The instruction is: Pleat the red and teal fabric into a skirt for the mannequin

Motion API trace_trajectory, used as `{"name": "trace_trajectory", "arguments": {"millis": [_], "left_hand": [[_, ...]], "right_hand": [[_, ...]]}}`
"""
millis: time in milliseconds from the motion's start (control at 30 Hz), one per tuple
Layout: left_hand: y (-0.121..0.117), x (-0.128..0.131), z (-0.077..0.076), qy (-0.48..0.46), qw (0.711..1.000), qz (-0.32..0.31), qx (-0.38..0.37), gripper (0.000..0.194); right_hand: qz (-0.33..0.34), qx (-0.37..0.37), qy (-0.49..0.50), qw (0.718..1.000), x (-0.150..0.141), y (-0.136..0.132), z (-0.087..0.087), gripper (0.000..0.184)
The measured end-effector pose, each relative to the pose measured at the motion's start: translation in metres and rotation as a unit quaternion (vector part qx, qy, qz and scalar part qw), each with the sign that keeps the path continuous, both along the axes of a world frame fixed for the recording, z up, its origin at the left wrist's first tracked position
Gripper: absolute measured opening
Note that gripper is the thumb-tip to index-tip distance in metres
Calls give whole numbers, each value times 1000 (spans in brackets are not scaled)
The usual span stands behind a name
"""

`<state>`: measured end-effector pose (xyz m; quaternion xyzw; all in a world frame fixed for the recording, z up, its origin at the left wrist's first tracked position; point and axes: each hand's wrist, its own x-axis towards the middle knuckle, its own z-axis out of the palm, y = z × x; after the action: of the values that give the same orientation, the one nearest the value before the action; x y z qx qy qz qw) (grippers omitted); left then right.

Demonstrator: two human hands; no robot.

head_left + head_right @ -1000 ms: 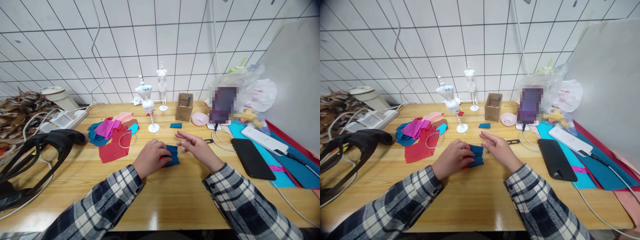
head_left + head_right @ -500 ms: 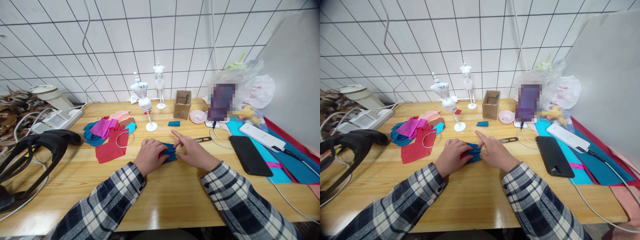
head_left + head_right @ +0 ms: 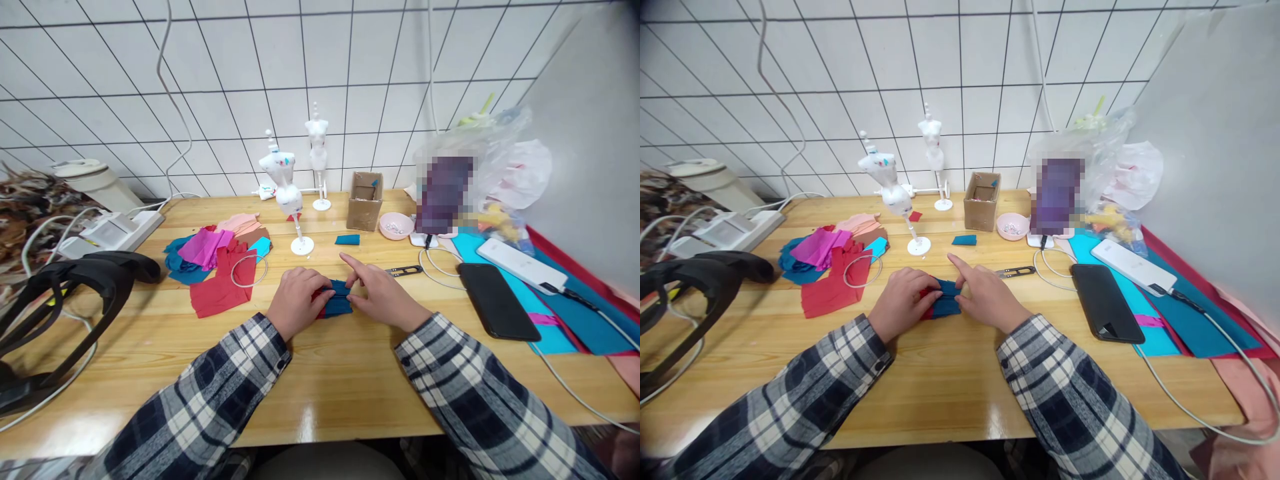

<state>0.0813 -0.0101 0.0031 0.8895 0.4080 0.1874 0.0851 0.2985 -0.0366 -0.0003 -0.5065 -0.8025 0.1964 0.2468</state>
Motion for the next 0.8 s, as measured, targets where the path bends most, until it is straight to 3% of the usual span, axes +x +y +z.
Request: {"name": "trace_trajectory", "arguments": {"millis": [233, 400, 800], "left_hand": [[-4, 2, 3, 70, 995, -43, 60, 19], [-7, 3, 6, 81, 995, -42, 50, 19], [-7, 4, 3, 70, 996, -16, 49, 24]], "right_hand": [[2, -7, -10, 1000, 0, 1, 0, 83], [-23, -1, -17, 1000, 0, 4, -5, 76], [-38, -51, 86, 994, -1, 7, -11, 77]]}}
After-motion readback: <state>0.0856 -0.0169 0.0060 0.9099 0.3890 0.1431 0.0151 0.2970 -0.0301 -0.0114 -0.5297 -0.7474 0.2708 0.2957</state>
